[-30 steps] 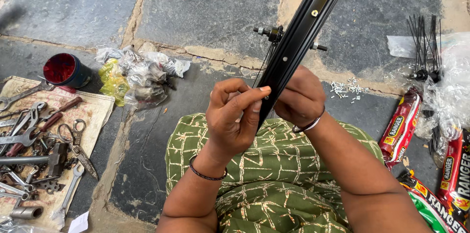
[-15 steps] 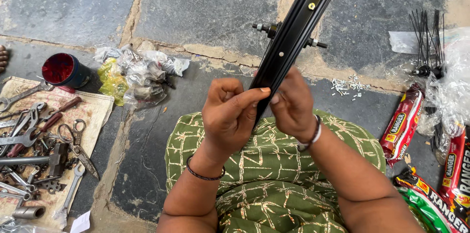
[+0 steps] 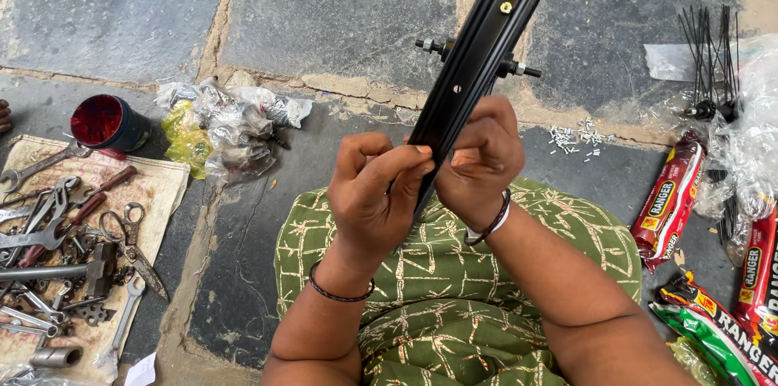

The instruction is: The person inserts spokes into a bicycle hub and rim, then secures them by threading nipples onto the spoke ends by hand.

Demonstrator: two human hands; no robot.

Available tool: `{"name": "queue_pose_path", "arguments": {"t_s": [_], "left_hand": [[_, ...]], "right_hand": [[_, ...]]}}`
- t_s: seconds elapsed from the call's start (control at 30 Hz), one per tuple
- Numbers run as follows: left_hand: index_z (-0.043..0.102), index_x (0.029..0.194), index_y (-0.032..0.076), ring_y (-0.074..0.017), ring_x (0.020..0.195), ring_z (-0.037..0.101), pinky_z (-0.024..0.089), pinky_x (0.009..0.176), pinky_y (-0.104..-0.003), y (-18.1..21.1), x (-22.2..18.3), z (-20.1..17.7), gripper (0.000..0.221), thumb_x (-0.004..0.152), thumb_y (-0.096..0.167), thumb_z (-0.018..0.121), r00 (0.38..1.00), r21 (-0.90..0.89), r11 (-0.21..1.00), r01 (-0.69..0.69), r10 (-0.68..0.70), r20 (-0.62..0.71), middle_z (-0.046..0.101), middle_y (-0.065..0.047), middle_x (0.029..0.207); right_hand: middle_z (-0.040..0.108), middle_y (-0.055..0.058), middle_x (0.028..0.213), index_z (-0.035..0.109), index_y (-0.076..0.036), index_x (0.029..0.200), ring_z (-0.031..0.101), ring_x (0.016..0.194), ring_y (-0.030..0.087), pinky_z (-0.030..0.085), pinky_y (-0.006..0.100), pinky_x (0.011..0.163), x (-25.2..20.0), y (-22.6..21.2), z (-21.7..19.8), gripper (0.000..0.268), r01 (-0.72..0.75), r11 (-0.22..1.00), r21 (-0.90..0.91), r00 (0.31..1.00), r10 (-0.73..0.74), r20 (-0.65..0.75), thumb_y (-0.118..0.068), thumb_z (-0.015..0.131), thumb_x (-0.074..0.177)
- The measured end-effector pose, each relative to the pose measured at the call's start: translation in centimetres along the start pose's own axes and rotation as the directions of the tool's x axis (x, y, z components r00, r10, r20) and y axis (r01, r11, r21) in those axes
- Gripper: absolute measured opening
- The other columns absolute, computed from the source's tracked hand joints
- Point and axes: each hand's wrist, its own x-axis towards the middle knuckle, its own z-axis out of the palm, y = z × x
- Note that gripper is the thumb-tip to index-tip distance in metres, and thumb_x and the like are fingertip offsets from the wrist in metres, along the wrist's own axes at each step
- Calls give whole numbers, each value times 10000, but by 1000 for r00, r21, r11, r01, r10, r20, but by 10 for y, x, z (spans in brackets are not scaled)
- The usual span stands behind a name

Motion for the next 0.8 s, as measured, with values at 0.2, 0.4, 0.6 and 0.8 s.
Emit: {"name": "queue_pose_path", "arguments": {"t_s": [0.2,0.4,0.6,0.8], "left_hand": [[731,1160,110,-88,780,516,439,613,-212,-7,4,-6,185,993,44,773,998,-39,998,45,-44,37,513,-9,1005],[747,1194,112,-74,767,465,384,633,-198,-13,8,-8,204,1013,19,735,998,-100,994,41,-37,43,477,-9,1023],[712,1269,66,-86,836,521,439,689,-204,-14,8,-9,217,1054,41,704,999,-55,998,37,-36,16,530,-26,1070],[689,1225,70,-87,832,539,450,671,-208,-16,9,-8,181,1049,37,715,1000,-43,999,-1,1,-3,551,-35,1074]], "right_hand": [[533,102,1295,570,-59,1263,516,1281,198,409,342,1124,7,-4,-8,366,-193,941,276,971,142,194,-136,752,956],[622,121,1299,590,5,1320,570,1305,270,187,563,1321,21,-4,-18,389,-56,983,173,934,-10,358,-121,684,965],[658,91,1140,670,-40,1151,656,1152,310,433,485,1149,34,7,-8,145,196,975,107,904,-222,364,-80,678,1012],[691,73,1096,686,-57,1088,707,1023,264,603,436,930,51,20,-6,148,502,861,84,830,-507,232,-71,791,984]]}}
